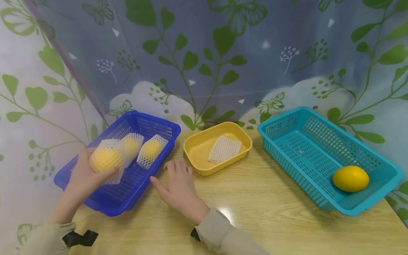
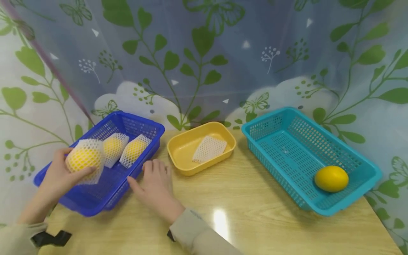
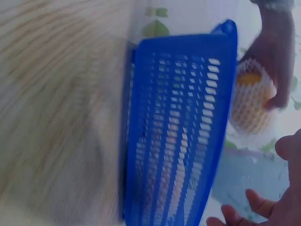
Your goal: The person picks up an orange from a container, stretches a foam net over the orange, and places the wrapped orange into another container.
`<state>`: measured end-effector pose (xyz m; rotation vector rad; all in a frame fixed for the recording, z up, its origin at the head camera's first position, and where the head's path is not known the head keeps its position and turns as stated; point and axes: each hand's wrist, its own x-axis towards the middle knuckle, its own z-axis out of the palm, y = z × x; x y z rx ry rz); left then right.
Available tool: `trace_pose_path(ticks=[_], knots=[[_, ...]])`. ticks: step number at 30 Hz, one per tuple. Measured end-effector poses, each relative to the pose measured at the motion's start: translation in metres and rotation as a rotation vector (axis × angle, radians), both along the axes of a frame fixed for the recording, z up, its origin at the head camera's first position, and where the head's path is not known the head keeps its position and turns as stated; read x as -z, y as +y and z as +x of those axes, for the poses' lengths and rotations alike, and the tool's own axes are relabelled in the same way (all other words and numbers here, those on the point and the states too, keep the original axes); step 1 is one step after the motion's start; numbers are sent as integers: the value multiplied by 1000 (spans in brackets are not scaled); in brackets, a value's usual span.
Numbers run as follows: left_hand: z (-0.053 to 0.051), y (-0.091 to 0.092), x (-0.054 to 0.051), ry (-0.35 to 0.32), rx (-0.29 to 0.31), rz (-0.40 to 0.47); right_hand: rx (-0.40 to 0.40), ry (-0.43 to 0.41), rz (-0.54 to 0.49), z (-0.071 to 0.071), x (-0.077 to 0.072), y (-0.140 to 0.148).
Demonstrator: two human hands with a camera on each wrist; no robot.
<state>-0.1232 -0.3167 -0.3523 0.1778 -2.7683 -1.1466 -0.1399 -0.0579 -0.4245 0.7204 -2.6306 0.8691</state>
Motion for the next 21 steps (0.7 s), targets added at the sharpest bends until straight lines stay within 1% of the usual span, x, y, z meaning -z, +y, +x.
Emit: trace_pose_path(ticks=[2,4,5,7,9,11,13,15,18,21], knots=[[-5,-9,3,25,-20,-85,26,-9,81,1,1,-13],[-11,-18,6,52,-28,-159,54,-21,152,2,3,-25],[-14,-22,8,58,-29,-188,68,-28,187,2,5,-30],[-19,-31,14,49,-22,-230,95,-44,238,4,8,-39],[-23,-38,20,16,-15,-265,119,-50,278,5,12,-45],[-26,-44,26,-56,-7,-303,129,-46,316,5,15,-49],[-29,-50,32,-117,13,-346,137,-25,346,5,19,-52],[-30,-54,37,-160,35,-391,138,-2,365,5,22,-54],[-31,-58,46,-174,53,-417,136,20,370,5,24,-55],[-30,-59,56,-174,42,-433,130,20,363,5,23,-55]])
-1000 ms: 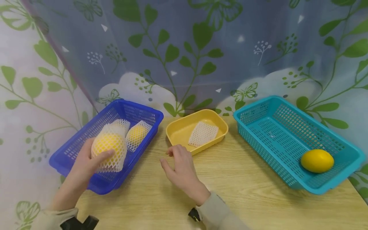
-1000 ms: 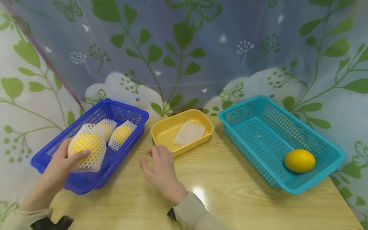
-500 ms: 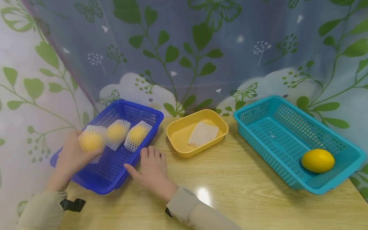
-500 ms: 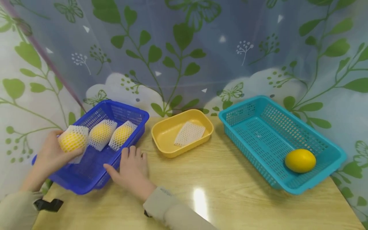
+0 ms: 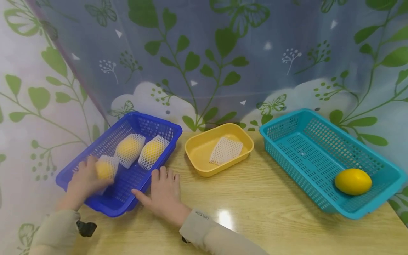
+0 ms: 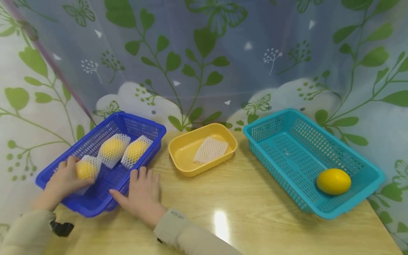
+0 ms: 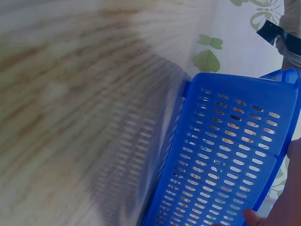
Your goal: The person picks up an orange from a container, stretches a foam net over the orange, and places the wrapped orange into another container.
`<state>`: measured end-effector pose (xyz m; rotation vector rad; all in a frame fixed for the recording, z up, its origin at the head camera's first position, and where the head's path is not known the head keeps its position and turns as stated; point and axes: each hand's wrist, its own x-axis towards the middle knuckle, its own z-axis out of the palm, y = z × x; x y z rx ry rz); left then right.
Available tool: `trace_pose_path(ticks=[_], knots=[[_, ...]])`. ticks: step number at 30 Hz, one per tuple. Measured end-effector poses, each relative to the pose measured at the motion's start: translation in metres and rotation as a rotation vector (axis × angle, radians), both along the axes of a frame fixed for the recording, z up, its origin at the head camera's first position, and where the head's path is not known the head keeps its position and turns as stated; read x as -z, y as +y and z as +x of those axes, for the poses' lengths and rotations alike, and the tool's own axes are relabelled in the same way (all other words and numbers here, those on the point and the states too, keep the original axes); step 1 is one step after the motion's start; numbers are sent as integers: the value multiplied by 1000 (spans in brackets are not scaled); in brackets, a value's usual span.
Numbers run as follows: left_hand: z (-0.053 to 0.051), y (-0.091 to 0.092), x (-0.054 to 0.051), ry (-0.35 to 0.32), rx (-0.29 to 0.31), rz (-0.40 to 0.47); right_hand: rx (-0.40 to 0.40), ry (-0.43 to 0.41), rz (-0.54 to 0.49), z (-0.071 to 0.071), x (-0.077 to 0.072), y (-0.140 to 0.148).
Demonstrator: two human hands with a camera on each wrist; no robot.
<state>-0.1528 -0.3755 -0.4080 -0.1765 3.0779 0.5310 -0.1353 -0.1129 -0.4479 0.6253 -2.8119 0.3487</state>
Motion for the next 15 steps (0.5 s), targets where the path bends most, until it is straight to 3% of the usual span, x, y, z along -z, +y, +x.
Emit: trace_pose_path(ticks=[5,15], knots=[[-1,-1,7,-10,5,-31,-9,-5,-20,0,0,0],[-11,-1,14,-69,84,-25,-10,-16,-29,0,0,1]])
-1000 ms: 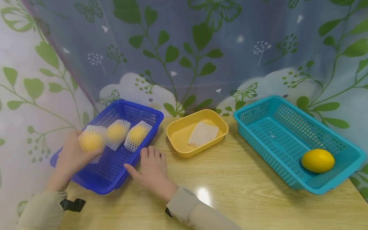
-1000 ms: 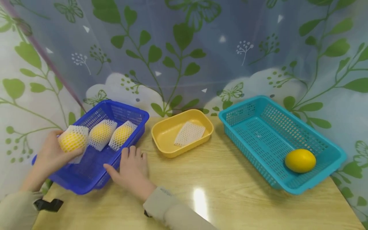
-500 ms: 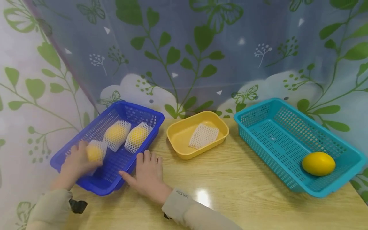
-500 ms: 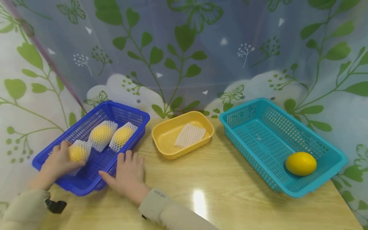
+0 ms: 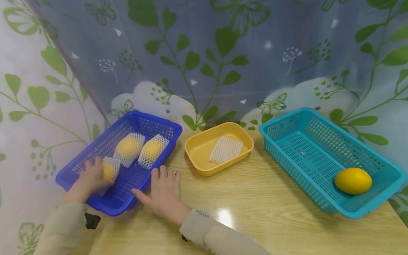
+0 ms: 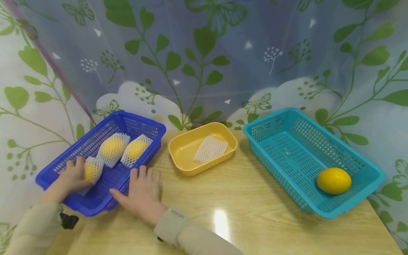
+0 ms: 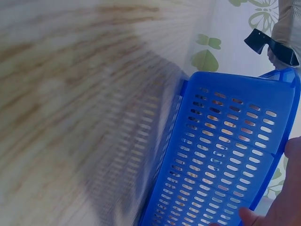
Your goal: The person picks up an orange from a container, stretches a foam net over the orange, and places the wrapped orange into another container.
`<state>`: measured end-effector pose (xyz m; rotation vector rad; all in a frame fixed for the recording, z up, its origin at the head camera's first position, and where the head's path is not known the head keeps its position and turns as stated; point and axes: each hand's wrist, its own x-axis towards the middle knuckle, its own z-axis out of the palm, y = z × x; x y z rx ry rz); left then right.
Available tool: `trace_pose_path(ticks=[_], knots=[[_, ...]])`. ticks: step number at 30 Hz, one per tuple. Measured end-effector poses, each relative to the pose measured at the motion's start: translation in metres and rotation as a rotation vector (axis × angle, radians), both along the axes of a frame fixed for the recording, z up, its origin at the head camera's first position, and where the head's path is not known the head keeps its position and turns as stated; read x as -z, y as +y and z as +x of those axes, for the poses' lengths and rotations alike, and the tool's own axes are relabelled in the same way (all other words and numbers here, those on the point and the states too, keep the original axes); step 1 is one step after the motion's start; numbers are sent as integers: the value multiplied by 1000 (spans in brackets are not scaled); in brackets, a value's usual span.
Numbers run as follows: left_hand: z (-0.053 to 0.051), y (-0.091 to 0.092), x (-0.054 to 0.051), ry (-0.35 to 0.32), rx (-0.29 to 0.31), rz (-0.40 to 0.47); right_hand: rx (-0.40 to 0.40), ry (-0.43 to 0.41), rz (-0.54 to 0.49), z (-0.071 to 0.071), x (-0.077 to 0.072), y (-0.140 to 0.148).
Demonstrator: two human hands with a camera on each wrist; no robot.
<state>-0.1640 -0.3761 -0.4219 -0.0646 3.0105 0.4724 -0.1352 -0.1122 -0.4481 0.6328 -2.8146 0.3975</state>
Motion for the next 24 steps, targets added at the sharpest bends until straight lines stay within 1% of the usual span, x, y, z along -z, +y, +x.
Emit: trace_pose_path(ticks=[7,12,17,20,22,24], knots=[[0,3,-5,3,-11,-32,0,-12,1,0,-3,0],[5,1,-12,25,-26,-67,-17,-31,-11,1,-7,2],[9,2,-20,28,-15,-73,-26,-14,-24,3,-10,6],[10,8,-28,48,8,-81,-24,-22,-24,3,-13,9],[12,15,-37,63,29,-83,-27,-41,-21,1,-15,12],[13,24,-47,66,52,-84,-36,-66,-33,-1,-18,17]])
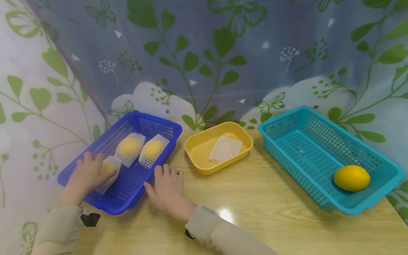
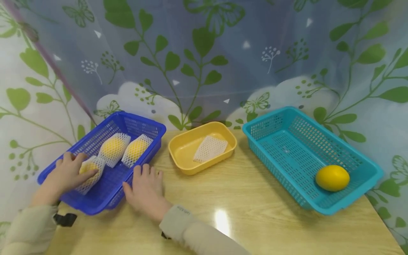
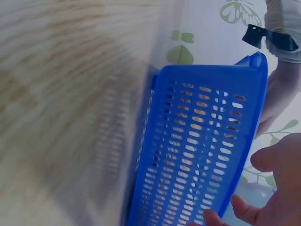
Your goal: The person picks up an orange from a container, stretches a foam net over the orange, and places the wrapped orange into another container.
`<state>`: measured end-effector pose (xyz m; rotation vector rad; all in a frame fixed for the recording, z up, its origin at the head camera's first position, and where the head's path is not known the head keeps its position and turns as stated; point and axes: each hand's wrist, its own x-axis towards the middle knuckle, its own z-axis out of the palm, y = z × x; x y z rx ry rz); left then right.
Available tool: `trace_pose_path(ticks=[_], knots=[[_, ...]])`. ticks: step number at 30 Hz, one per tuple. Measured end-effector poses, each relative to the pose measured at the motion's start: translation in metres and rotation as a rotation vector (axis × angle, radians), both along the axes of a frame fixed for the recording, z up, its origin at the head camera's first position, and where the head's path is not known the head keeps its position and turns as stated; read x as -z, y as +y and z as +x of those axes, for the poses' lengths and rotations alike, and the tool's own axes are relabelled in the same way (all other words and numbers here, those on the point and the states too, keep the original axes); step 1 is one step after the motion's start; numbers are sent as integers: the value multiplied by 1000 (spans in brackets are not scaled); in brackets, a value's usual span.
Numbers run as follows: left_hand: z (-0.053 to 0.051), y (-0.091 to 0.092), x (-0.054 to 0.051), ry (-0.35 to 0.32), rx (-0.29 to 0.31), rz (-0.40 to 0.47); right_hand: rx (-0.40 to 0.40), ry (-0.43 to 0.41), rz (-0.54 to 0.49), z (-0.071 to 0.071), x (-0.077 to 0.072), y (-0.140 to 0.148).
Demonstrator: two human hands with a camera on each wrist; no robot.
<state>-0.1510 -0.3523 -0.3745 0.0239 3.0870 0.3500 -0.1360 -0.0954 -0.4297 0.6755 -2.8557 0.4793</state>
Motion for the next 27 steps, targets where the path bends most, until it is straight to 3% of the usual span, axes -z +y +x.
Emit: trace_pose_path(ticks=[5,9,12,17,23,27], knots=[[10,33,-27,13,1,-23,-90,-106,-125,-8,-8,21],[18,69,-42,172,15,-42,-125,-234,-226,-18,-18,42],[20,96,-48,321,43,1,-118,-288,-271,-23,-27,57],[8,134,-53,478,67,144,-152,-294,-334,-31,-46,82],[-12,172,-54,775,125,138,-287,-352,-511,-44,-68,121],[-21,198,-54,804,151,165,-287,-372,-515,-50,-80,151]])
